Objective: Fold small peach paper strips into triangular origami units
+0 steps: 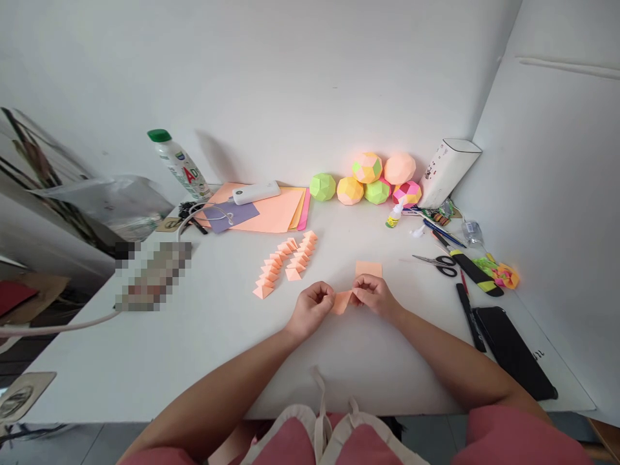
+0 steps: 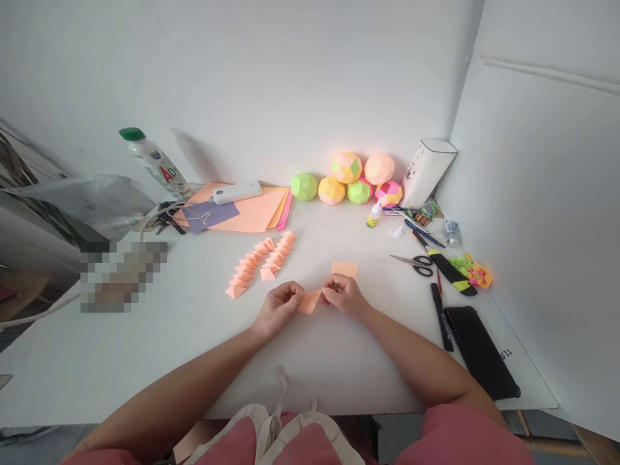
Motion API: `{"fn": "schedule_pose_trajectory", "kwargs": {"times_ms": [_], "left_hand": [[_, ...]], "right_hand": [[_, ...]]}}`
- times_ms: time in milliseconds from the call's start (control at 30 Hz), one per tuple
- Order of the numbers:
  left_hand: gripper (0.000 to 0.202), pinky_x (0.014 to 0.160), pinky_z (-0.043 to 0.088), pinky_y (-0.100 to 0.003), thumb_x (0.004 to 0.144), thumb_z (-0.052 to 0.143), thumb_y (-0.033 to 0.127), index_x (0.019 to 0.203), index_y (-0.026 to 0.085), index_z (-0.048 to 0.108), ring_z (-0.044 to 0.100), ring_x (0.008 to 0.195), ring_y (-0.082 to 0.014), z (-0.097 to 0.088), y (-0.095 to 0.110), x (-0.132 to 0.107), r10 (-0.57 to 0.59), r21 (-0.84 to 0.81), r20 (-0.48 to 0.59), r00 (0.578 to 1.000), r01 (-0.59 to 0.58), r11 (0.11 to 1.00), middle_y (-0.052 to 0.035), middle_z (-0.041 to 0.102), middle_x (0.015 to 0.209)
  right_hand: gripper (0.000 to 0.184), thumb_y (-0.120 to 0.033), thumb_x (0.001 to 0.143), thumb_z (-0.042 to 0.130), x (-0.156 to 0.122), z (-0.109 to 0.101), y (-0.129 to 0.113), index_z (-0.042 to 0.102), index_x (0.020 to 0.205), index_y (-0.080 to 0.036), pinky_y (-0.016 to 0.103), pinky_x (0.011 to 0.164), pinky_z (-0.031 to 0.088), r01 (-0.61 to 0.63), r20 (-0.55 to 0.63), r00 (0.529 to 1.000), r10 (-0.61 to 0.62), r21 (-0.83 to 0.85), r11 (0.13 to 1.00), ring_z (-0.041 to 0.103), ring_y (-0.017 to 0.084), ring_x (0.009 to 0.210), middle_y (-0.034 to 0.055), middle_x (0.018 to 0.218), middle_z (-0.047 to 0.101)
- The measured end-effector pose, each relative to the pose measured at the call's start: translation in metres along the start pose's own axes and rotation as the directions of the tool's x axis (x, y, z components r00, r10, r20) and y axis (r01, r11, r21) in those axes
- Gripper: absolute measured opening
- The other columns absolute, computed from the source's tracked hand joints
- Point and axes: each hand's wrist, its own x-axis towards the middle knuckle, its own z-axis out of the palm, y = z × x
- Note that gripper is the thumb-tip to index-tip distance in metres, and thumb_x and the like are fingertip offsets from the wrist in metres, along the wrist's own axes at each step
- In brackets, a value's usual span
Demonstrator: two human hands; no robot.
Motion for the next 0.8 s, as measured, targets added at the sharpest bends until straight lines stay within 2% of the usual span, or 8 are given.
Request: {"fn": "schedule_pose_trajectory", "kwargs": {"times_ms": [133, 233, 333, 533, 800], "left_hand": [[0.018, 0.052, 0.031, -0.019, 0.073, 0.056, 0.032, 0.068, 0.016, 0.050, 0.037, 0.054, -0.0073, -0.0017, -0.0004, 0.0008, 0.002, -0.028, -0.038, 0.999, -0.003, 1.000, 0.0039, 0.044, 0.061], [0.019, 0.053, 0.033, -0.020, 0.074, 0.057, 0.033, 0.069, 0.016, 0.051, 0.040, 0.055, -0.0078, -0.0019, -0.0014, 0.0008, 0.008, -0.045, -0.003, 1.000, -0.009, 0.999, 0.0032, 0.045, 0.061], [0.020, 0.053, 0.034, -0.020, 0.074, 0.058, 0.033, 0.069, 0.015, 0.052, 0.041, 0.056, -0.0077, -0.0013, -0.0007, 0.0001, 0.004, -0.041, 0.006, 1.000, -0.003, 0.999, 0.0027, 0.047, 0.062], [0.026, 0.052, 0.039, -0.020, 0.071, 0.061, 0.039, 0.070, 0.015, 0.050, 0.045, 0.054, -0.0076, 0.0007, 0.0018, 0.0002, -0.035, -0.079, -0.076, 0.996, 0.029, 0.996, 0.0032, 0.048, 0.062], [0.032, 0.051, 0.041, -0.023, 0.074, 0.059, 0.046, 0.077, 0.017, 0.046, 0.057, 0.052, -0.0117, 0.0021, 0.0004, -0.0003, -0.059, -0.164, -0.018, 0.998, 0.055, 0.985, 0.0028, 0.056, 0.060]], "right_hand": [[0.012, -0.028, 0.081, 0.053, 0.0003, 0.0004, -0.0020, 0.049, 0.075, -0.018, 0.023, 0.050, 0.040, 0.023, -0.010, 1.000, -0.022, 0.057, 0.998, 0.054, 0.010, 0.051, -0.0009, 0.063, 0.061], [0.015, -0.031, 0.080, 0.057, -0.0002, 0.0027, -0.0035, 0.054, 0.085, -0.018, 0.025, 0.054, 0.044, 0.016, 0.043, 0.999, -0.017, 0.016, 1.000, 0.056, 0.011, 0.057, -0.0005, 0.067, 0.061], [0.018, -0.034, 0.079, 0.059, -0.0002, 0.0038, -0.0034, 0.057, 0.078, -0.016, 0.025, 0.057, 0.046, 0.021, 0.060, 0.998, -0.020, -0.028, 0.999, 0.055, 0.011, 0.058, 0.0002, 0.067, 0.060], [0.022, -0.037, 0.079, 0.058, 0.0003, 0.0006, -0.0032, 0.056, 0.074, -0.016, 0.026, 0.054, 0.045, 0.019, -0.007, 1.000, -0.019, 0.005, 1.000, 0.053, 0.010, 0.053, -0.0012, 0.062, 0.058], [0.023, -0.040, 0.078, 0.060, 0.0020, 0.0012, -0.0013, 0.057, 0.079, -0.017, 0.025, 0.050, 0.046, 0.026, -0.044, 0.999, -0.025, 0.015, 1.000, 0.052, 0.010, 0.050, -0.0021, 0.060, 0.057]]}}
